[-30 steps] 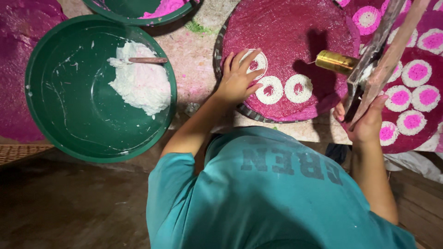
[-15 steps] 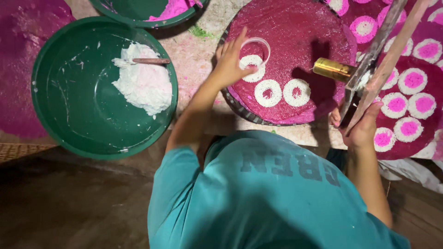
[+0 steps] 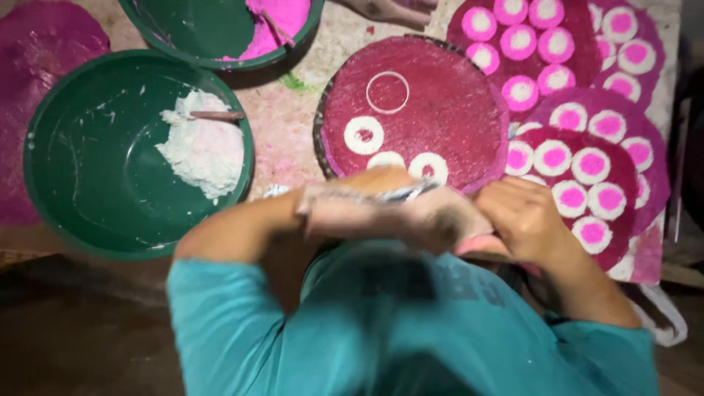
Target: The person uses a handheld extruder to pipe white paste into circular shapes on a pink glittery mat. They then scoop pink powder from a green bowl and sprinkle it into the center of each white circle, repeating the process across multiple units.
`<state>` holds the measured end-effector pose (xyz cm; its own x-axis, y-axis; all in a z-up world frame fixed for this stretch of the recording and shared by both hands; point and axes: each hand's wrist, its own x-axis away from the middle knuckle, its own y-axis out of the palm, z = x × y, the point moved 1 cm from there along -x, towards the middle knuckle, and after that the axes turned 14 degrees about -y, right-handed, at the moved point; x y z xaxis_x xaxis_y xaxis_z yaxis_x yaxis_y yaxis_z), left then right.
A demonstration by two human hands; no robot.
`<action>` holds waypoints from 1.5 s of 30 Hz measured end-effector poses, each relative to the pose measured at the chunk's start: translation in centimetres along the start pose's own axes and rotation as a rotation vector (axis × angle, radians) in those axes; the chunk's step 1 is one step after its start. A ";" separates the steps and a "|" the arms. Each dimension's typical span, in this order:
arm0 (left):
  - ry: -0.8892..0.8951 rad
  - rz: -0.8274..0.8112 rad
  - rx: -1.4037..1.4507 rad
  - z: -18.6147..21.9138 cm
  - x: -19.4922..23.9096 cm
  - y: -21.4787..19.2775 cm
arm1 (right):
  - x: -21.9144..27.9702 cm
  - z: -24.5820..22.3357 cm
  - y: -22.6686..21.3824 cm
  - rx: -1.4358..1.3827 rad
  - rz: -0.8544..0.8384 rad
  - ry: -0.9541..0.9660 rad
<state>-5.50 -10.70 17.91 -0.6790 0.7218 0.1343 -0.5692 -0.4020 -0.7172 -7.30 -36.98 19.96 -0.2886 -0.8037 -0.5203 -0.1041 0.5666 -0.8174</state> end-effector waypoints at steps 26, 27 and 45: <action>-0.146 0.369 0.996 -5.4 35.9 -5.5 | -28.1 -0.6 8.5 -0.151 -0.269 -0.797; -0.105 0.387 1.084 -6.6 36.6 -5.1 | -30.3 -0.9 9.0 0.166 -0.312 -0.914; -0.483 1.366 0.603 -25.1 40.3 -2.3 | -36.3 6.8 33.2 0.220 -0.741 -0.058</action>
<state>-19.91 33.41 7.83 -0.8270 -0.5564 -0.0807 0.5622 -0.8180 -0.1214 6.20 9.78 10.01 -0.1665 -0.9704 0.1748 -0.0570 -0.1675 -0.9842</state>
